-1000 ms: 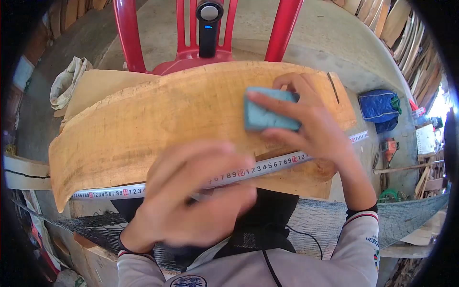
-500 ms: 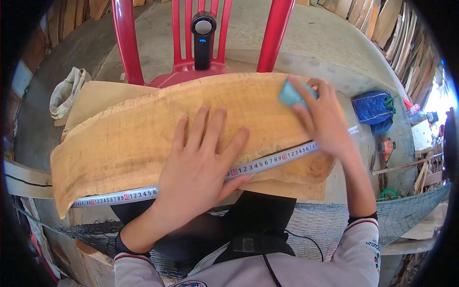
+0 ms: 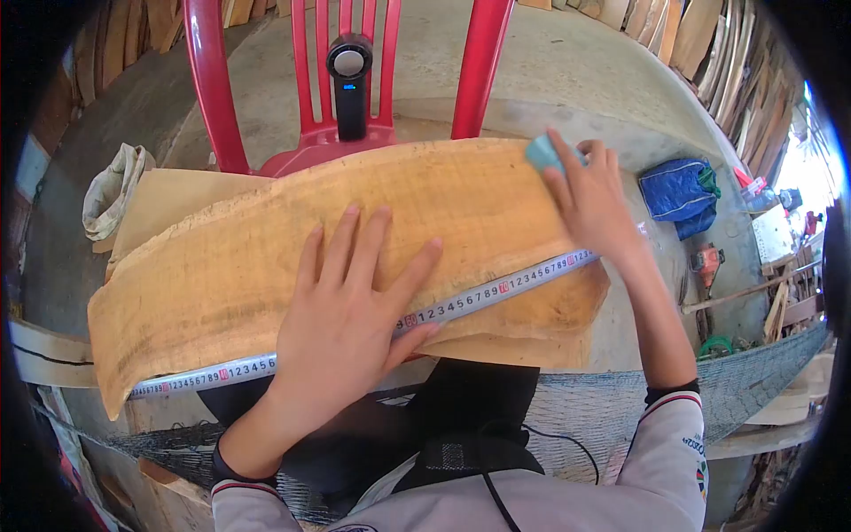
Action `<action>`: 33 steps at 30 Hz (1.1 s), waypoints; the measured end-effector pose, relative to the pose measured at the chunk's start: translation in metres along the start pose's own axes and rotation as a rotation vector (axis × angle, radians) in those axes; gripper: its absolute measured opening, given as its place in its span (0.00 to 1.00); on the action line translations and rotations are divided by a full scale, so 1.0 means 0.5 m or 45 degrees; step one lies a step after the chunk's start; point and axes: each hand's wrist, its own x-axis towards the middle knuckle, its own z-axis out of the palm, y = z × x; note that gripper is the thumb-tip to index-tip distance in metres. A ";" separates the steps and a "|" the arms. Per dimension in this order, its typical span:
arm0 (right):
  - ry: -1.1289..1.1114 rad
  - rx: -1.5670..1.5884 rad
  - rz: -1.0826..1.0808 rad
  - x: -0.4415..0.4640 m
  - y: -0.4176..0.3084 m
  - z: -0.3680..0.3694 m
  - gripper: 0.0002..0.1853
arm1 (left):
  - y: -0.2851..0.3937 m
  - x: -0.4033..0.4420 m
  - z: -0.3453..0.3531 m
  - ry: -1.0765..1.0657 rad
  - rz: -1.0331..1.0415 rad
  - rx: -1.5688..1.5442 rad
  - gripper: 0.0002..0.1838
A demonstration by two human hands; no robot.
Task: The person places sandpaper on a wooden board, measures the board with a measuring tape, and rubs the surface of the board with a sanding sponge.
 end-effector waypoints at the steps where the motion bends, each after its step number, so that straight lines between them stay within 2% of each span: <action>1: -0.014 0.002 0.015 -0.016 -0.026 -0.003 0.29 | 0.001 -0.002 -0.001 -0.007 -0.002 -0.011 0.40; 4: -0.017 0.027 -0.195 -0.077 -0.100 -0.042 0.29 | 0.002 0.001 0.001 -0.003 -0.013 0.001 0.40; 10: 0.007 -0.164 0.095 -0.003 0.039 -0.005 0.30 | 0.005 0.001 -0.003 0.002 -0.020 -0.016 0.40; 13: 0.050 -0.099 0.005 -0.040 -0.019 -0.006 0.30 | 0.005 0.000 -0.004 0.004 -0.028 -0.025 0.40; 16: 0.020 -0.034 -0.203 -0.098 -0.108 -0.048 0.28 | 0.005 0.001 -0.003 0.008 -0.029 -0.032 0.40; 19: -0.015 -0.008 -0.105 -0.077 -0.057 -0.033 0.29 | 0.004 0.002 -0.003 0.004 -0.037 -0.048 0.40; 21: 0.017 -0.081 0.002 -0.031 0.041 -0.003 0.29 | 0.003 0.000 -0.001 0.009 -0.031 -0.056 0.40; 23: 0.035 -0.097 0.048 -0.022 0.059 -0.001 0.30 | 0.001 0.000 -0.003 0.016 -0.022 -0.062 0.40; 25: 0.023 -0.049 0.027 -0.039 0.019 -0.009 0.29 | 0.000 -0.002 -0.005 0.013 -0.019 -0.070 0.40; 28: -0.019 0.029 -0.207 -0.097 -0.088 -0.044 0.28 | 0.001 -0.001 -0.006 -0.001 -0.024 -0.060 0.40; 31: -0.035 0.062 -0.209 -0.076 -0.058 -0.037 0.29 | 0.001 0.000 -0.005 0.002 -0.027 -0.069 0.40; 33: 0.019 0.006 -0.095 -0.021 0.028 0.000 0.29 | 0.001 -0.001 -0.002 0.000 -0.025 -0.055 0.40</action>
